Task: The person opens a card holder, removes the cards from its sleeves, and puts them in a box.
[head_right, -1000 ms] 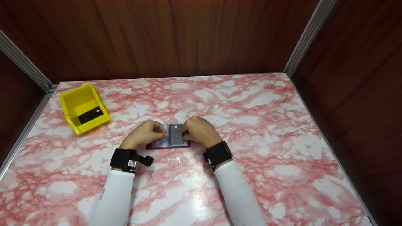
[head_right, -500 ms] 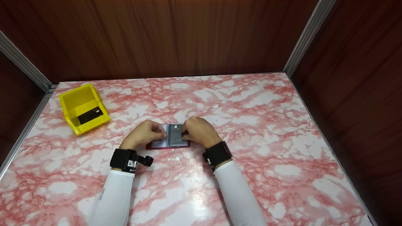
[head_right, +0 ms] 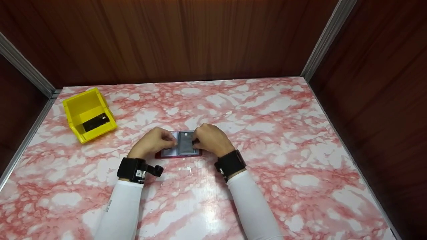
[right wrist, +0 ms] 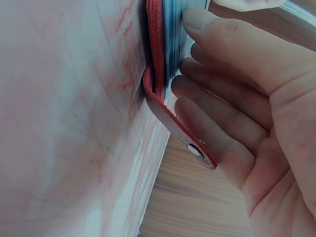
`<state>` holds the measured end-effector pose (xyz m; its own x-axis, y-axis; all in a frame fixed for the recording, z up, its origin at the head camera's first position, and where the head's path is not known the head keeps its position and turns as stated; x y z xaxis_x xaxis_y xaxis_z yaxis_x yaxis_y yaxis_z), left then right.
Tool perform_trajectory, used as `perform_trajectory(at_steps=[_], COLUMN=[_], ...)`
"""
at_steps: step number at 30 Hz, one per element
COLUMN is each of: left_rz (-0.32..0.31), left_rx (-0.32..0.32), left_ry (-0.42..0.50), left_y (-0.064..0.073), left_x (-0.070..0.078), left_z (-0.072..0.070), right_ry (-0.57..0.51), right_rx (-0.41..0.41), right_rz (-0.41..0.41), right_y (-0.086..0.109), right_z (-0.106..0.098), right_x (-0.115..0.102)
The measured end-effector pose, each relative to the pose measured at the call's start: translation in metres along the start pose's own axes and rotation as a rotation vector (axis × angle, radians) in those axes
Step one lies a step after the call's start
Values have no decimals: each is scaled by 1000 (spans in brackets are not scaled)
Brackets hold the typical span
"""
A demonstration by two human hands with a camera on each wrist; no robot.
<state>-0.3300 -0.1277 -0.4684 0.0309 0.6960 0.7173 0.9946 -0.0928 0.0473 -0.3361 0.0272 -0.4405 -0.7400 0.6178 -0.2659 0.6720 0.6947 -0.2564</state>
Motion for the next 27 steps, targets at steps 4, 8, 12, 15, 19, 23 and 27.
perform_trajectory(at_steps=[4,8,12,15,19,23,27], left_rz=[-7,-28,-85,-166,-272,-316,-327], left_rx=[18,40,64,64,42,39,32], left_ry=[0,7,11,79,271,375,389], left_y=[1,1,1,1,1,1,1], left_x=[1,3,2,-2,-8,-11,-12], left_z=[-2,-4,-2,1,9,13,14], right_ry=[19,23,26,23,21,16,9], right_rx=[-2,-1,3,3,7,7,5], right_rz=[17,4,-1,0,-10,-19,-22], right_y=[0,0,0,0,0,-1,-1], right_z=[0,0,0,1,1,1,1], right_x=[1,-1,-1,-2,-3,-4,-3])
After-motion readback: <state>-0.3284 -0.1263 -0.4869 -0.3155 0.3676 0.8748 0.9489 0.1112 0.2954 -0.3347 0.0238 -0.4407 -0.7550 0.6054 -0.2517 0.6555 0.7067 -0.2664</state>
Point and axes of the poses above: each hand's wrist, its own y-axis away from the middle knuckle, its own z-axis out of the palm, x = y × z, the point moved 8 cm from there along -y, towards the middle knuckle, and after that the axes turned 6 degrees about x, right-handed, at the moved point
